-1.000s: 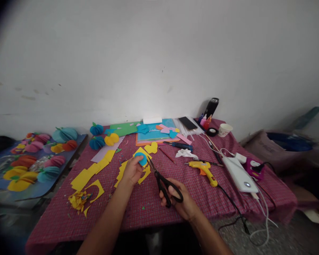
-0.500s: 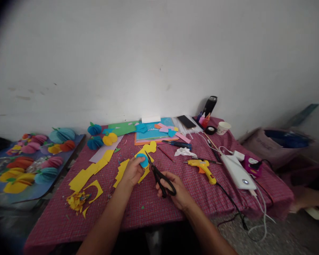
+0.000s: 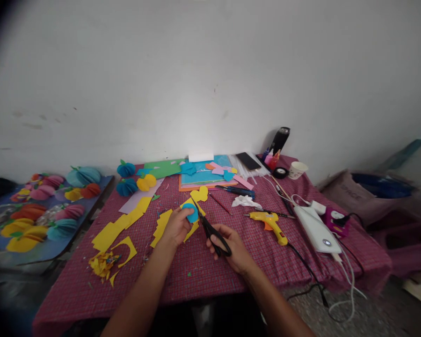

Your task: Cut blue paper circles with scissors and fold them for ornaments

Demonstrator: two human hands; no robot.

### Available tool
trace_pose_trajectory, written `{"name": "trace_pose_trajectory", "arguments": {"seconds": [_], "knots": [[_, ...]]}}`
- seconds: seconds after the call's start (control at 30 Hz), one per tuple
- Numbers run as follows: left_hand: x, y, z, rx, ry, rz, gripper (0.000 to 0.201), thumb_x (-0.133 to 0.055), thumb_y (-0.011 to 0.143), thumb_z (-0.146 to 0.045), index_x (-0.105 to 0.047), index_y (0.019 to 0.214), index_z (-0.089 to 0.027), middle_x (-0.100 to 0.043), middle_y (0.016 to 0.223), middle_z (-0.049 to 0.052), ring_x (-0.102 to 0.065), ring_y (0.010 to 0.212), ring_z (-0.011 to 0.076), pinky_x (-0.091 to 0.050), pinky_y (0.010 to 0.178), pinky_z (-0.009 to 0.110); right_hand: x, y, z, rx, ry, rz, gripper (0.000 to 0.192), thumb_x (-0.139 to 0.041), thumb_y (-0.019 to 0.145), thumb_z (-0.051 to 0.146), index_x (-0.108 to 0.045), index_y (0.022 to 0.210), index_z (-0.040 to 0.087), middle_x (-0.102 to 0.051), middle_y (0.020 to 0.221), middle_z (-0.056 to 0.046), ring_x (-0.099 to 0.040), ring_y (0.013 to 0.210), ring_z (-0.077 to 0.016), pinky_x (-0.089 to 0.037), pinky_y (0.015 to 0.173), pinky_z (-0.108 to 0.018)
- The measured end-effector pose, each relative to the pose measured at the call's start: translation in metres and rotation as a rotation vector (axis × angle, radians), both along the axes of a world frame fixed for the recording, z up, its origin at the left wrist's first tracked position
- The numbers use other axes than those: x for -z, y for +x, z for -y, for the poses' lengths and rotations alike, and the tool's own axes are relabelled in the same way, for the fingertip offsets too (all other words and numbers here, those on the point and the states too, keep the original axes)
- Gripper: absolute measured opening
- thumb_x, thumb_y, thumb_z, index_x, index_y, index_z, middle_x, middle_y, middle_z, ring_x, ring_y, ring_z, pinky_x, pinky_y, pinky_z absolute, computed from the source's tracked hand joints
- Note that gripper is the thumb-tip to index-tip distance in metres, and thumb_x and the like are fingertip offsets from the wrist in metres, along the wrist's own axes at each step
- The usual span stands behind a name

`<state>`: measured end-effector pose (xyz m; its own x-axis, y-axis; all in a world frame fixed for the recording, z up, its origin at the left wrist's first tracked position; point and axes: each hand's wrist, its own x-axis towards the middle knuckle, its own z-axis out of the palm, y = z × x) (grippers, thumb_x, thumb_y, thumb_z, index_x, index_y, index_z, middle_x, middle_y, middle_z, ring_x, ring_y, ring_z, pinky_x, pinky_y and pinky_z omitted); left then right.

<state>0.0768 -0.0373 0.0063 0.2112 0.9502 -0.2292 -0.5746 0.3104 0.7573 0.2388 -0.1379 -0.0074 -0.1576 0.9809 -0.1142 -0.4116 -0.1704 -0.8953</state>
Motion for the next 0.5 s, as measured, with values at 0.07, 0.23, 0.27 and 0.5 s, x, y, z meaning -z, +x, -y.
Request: {"name": "trace_pose_trajectory", "arguments": {"seconds": [0.07, 0.23, 0.27, 0.5], "knots": [[-0.0003, 0.0000, 0.0000, 0.002, -0.007, -0.004, 0.018, -0.077, 0.057, -0.016, -0.064, 0.069, -0.014, -0.062, 0.063, -0.001, -0.055, 0.056, 0.0097, -0.043, 0.057, 0.023, -0.0003, 0.0009, -0.0004, 0.002, 0.003, 0.007, 0.026, -0.074, 0.081, 0.034, -0.065, 0.098, 0.015, -0.068, 0.077, -0.005, -0.058, 0.056, -0.0124, -0.044, 0.044, -0.021], [-0.0002, 0.0000, -0.0008, 0.010, 0.005, -0.004, 0.016, -0.075, 0.058, -0.016, -0.062, 0.068, -0.014, -0.061, 0.063, -0.002, -0.053, 0.055, 0.0093, -0.042, 0.056, 0.023, -0.0003, 0.0045, -0.0006, -0.001, 0.004, 0.041, 0.028, -0.074, 0.082, 0.032, -0.065, 0.101, 0.015, -0.069, 0.077, -0.005, -0.057, 0.056, -0.0120, -0.044, 0.044, -0.021], [0.0000, 0.0000, -0.0010, 0.006, 0.005, -0.008, 0.016, -0.075, 0.058, -0.016, -0.062, 0.068, -0.014, -0.060, 0.063, -0.002, -0.053, 0.055, 0.0092, -0.042, 0.056, 0.023, -0.0001, 0.0052, -0.0007, -0.002, 0.004, 0.047, 0.028, -0.074, 0.082, 0.032, -0.065, 0.101, 0.015, -0.068, 0.077, -0.005, -0.057, 0.056, -0.0119, -0.044, 0.044, -0.020], [0.0002, -0.0002, -0.0012, 0.009, -0.009, -0.008, 0.018, -0.075, 0.057, -0.015, -0.062, 0.070, -0.013, -0.062, 0.065, -0.001, -0.054, 0.056, 0.0094, -0.043, 0.057, 0.023, 0.0040, 0.0084, -0.0007, 0.001, 0.002, 0.064, 0.030, -0.075, 0.080, 0.032, -0.064, 0.102, 0.015, -0.068, 0.076, -0.005, -0.056, 0.054, -0.0111, -0.043, 0.042, -0.019]]}}
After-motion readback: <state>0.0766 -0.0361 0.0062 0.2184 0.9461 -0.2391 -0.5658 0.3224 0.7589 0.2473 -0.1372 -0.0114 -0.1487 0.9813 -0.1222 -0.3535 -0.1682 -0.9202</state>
